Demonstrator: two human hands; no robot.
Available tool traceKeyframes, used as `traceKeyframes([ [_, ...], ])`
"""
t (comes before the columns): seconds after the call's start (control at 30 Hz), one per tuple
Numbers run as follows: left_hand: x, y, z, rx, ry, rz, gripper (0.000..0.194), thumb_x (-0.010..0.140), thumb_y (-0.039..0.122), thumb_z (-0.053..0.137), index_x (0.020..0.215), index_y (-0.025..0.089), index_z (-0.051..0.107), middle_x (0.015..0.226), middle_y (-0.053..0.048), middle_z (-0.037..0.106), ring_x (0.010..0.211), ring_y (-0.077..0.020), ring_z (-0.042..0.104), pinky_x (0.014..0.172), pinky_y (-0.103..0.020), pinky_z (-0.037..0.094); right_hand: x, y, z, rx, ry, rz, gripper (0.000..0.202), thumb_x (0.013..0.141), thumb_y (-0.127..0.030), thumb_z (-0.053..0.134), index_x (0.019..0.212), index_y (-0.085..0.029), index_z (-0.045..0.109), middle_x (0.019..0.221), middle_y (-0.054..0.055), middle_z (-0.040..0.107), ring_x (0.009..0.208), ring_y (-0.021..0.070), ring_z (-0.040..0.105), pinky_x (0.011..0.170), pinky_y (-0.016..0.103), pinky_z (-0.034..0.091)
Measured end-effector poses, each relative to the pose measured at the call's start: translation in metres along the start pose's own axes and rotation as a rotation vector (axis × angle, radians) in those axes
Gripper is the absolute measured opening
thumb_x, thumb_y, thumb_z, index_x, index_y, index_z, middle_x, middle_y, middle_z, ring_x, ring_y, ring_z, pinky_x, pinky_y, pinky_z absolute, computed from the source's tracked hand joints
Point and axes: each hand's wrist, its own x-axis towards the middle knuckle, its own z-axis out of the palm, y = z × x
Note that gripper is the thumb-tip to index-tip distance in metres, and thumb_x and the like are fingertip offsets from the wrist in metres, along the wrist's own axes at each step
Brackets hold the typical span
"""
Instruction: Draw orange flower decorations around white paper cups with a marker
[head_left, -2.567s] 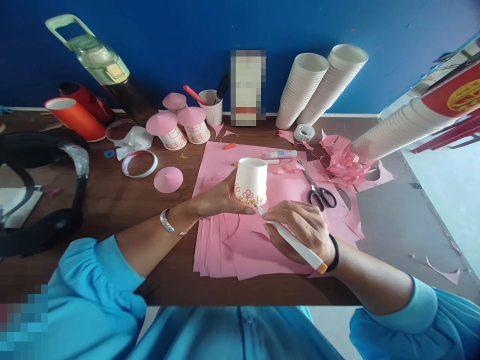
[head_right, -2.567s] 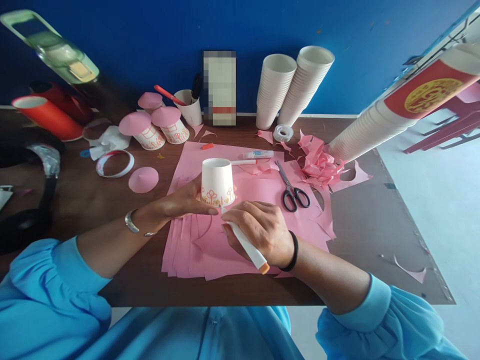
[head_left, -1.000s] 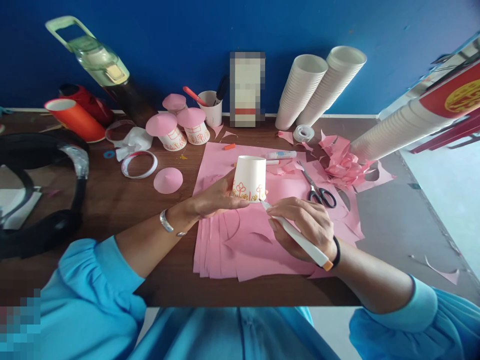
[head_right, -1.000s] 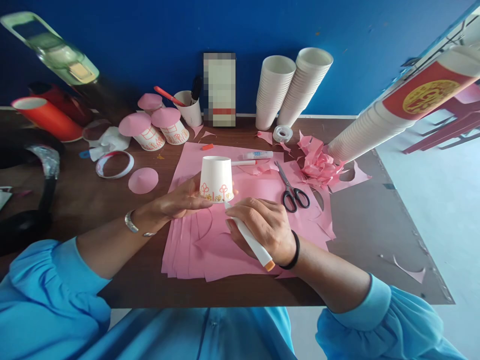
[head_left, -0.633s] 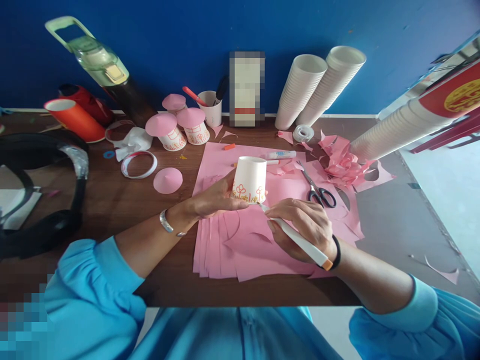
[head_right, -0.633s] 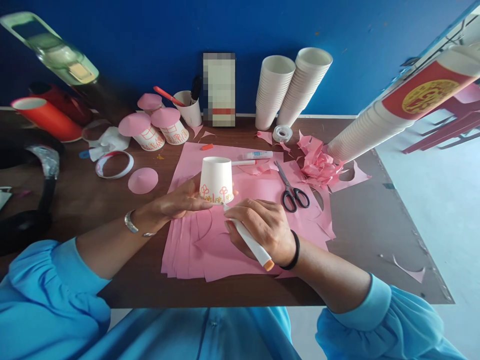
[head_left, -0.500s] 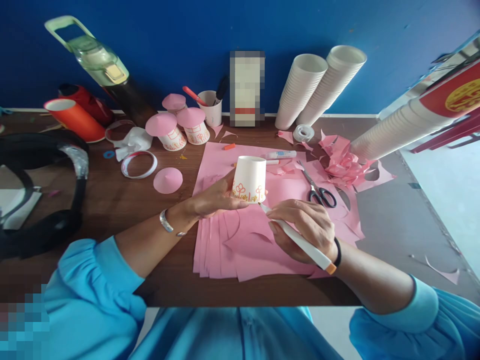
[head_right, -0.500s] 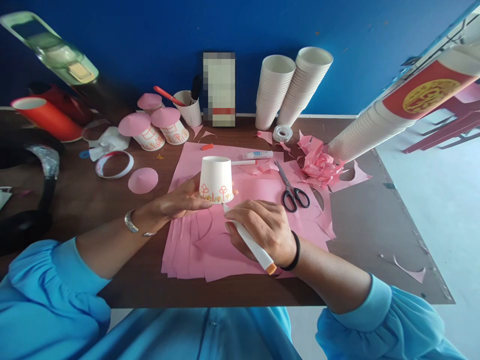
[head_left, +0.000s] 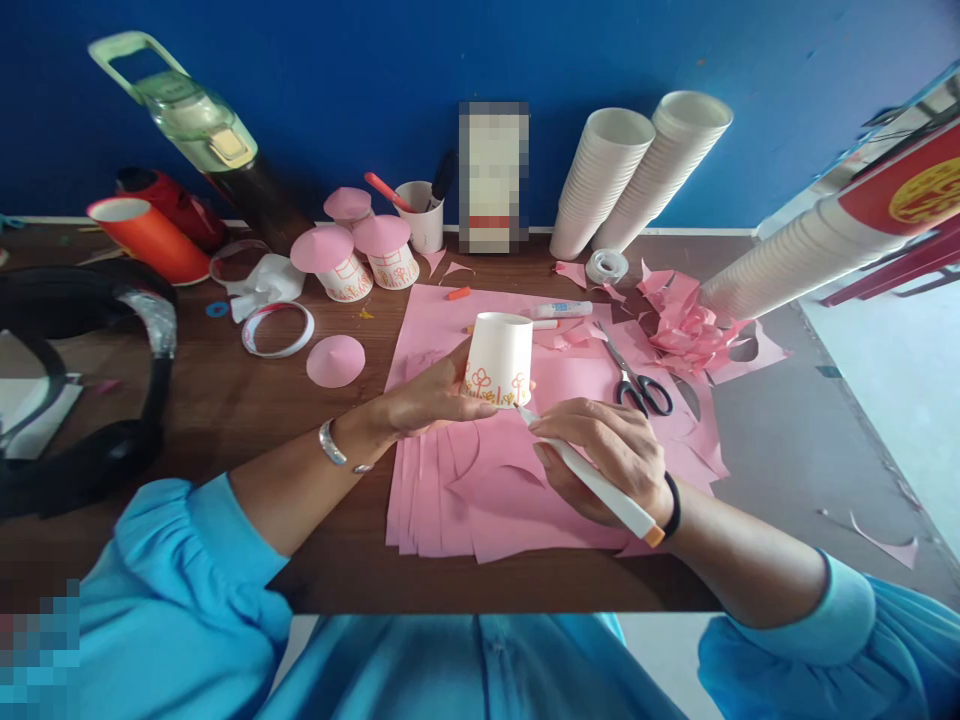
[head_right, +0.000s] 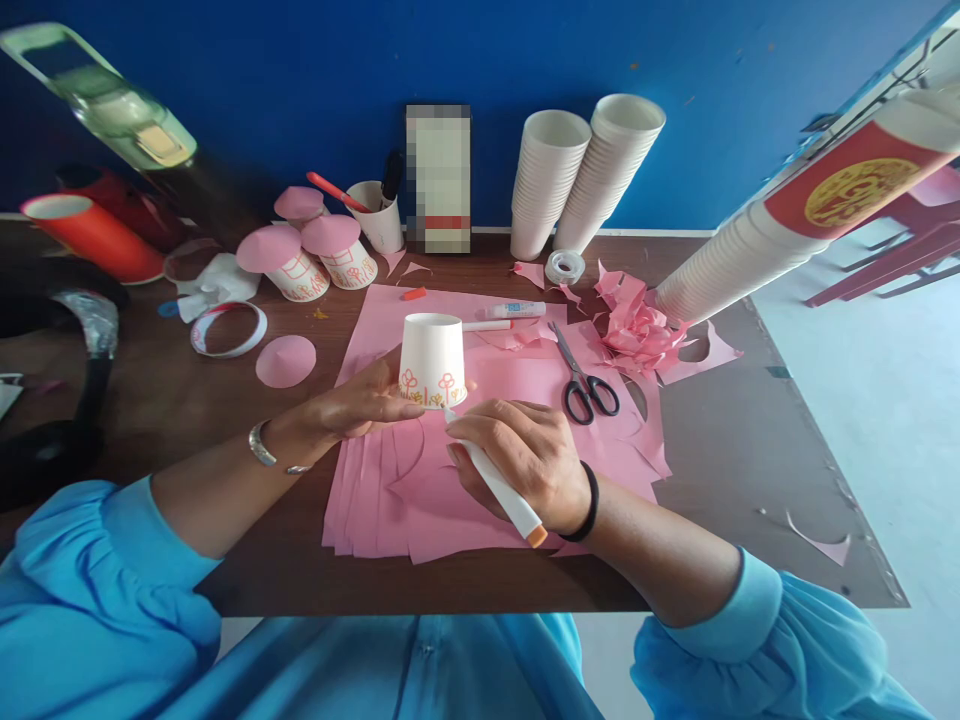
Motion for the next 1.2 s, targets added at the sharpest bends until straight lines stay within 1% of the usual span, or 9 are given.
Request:
traceKeyframes([
  [0.13, -0.0002, 0.0016, 0.0010, -0.006, 0.005, -0.008, 0.069, 0.078, 0.043, 0.090, 0.141, 0.031, 0.065, 0.123, -0.012, 0.076, 0.116, -0.0346, 0.074, 0.097, -0.048, 0.059, -0.0003, 0.0006, 0.0002, 0.007, -0.003, -0.009, 0.020, 0.095, -0.007, 0.064, 0.110, -0.020, 0.062, 0.083, 0.003, 0.076, 0.067, 0.0173, 0.075, 0.062, 0.028, 0.063],
  [0.3, -0.0002, 0.0006, 0.0010, -0.010, 0.009, -0.005, 0.057, 0.077, 0.042, 0.090, 0.130, 0.029, 0.070, 0.122, -0.010, 0.076, 0.113, -0.0322, 0.075, 0.097, -0.046, 0.059, 0.0003, 0.0011, 0.0013, 0.020, -0.018, -0.008, 0.018, 0.095, -0.008, 0.064, 0.109, -0.019, 0.062, 0.081, 0.004, 0.075, 0.067, 0.0181, 0.076, 0.062, 0.028, 0.064],
  [0.4, -0.0002, -0.0006, 0.0001, -0.017, -0.002, 0.005, 0.056, 0.077, 0.041, 0.090, 0.128, 0.030, 0.070, 0.123, -0.010, 0.076, 0.114, -0.0326, 0.074, 0.098, -0.046, 0.059, 0.0008, 0.0007, 0.0016, 0.035, -0.008, -0.011, 0.019, 0.095, -0.008, 0.063, 0.109, -0.020, 0.061, 0.080, 0.003, 0.074, 0.065, 0.0178, 0.075, 0.060, 0.028, 0.064],
  [0.53, 0.0000, 0.0016, 0.0011, -0.027, 0.000, 0.011, 0.063, 0.077, 0.043, 0.090, 0.135, 0.030, 0.067, 0.128, -0.011, 0.074, 0.125, -0.0355, 0.069, 0.102, -0.048, 0.057, 0.0015, 0.0008, 0.0005, 0.027, 0.042, 0.005, 0.018, 0.097, -0.009, 0.063, 0.110, -0.020, 0.062, 0.083, 0.004, 0.075, 0.070, 0.0174, 0.076, 0.062, 0.028, 0.065],
  [0.67, 0.0017, 0.0020, 0.0032, -0.067, 0.026, 0.032, 0.075, 0.078, 0.045, 0.089, 0.147, 0.032, 0.060, 0.137, -0.012, 0.071, 0.136, -0.0374, 0.063, 0.108, -0.051, 0.054, 0.0012, 0.0032, 0.0006, -0.017, 0.119, 0.030, 0.019, 0.097, -0.011, 0.064, 0.114, -0.020, 0.064, 0.090, 0.007, 0.076, 0.083, 0.0214, 0.079, 0.071, 0.032, 0.068],
  [0.77, 0.0033, -0.0018, 0.0023, -0.101, 0.000, 0.066, 0.080, 0.080, 0.045, 0.087, 0.153, 0.032, 0.056, 0.139, -0.013, 0.070, 0.134, -0.0376, 0.065, 0.109, -0.052, 0.055, -0.0004, 0.0049, 0.0019, -0.016, 0.087, 0.052, 0.022, 0.097, -0.012, 0.065, 0.118, -0.021, 0.065, 0.096, 0.007, 0.078, 0.091, 0.0227, 0.081, 0.076, 0.035, 0.070],
  [0.87, 0.0038, -0.0037, 0.0010, -0.086, -0.025, 0.073, 0.083, 0.081, 0.043, 0.087, 0.156, 0.030, 0.053, 0.142, -0.014, 0.069, 0.132, -0.0380, 0.066, 0.109, -0.053, 0.055, -0.0022, 0.0053, 0.0026, 0.000, 0.054, 0.035, 0.024, 0.096, -0.011, 0.067, 0.119, -0.019, 0.065, 0.098, 0.008, 0.078, 0.096, 0.0228, 0.082, 0.079, 0.033, 0.070],
  [1.03, 0.0031, 0.0019, 0.0030, -0.008, -0.005, 0.001, 0.093, 0.076, 0.039, 0.093, 0.157, 0.030, 0.050, 0.143, -0.014, 0.067, 0.131, -0.0382, 0.066, 0.104, -0.050, 0.058, -0.0028, 0.0044, 0.0017, 0.011, 0.052, 0.021, 0.025, 0.096, -0.010, 0.067, 0.119, -0.019, 0.066, 0.099, 0.009, 0.079, 0.092, 0.0219, 0.081, 0.076, 0.032, 0.070],
  [1.2, 0.0011, 0.0038, 0.0026, 0.006, -0.006, 0.003, 0.078, 0.079, 0.036, 0.092, 0.148, 0.028, 0.057, 0.136, -0.012, 0.070, 0.127, -0.0351, 0.068, 0.100, -0.046, 0.059, -0.0022, 0.0029, 0.0015, 0.021, 0.033, -0.016, 0.019, 0.095, -0.010, 0.066, 0.113, -0.018, 0.065, 0.086, 0.005, 0.076, 0.073, 0.0175, 0.076, 0.065, 0.028, 0.065],
])
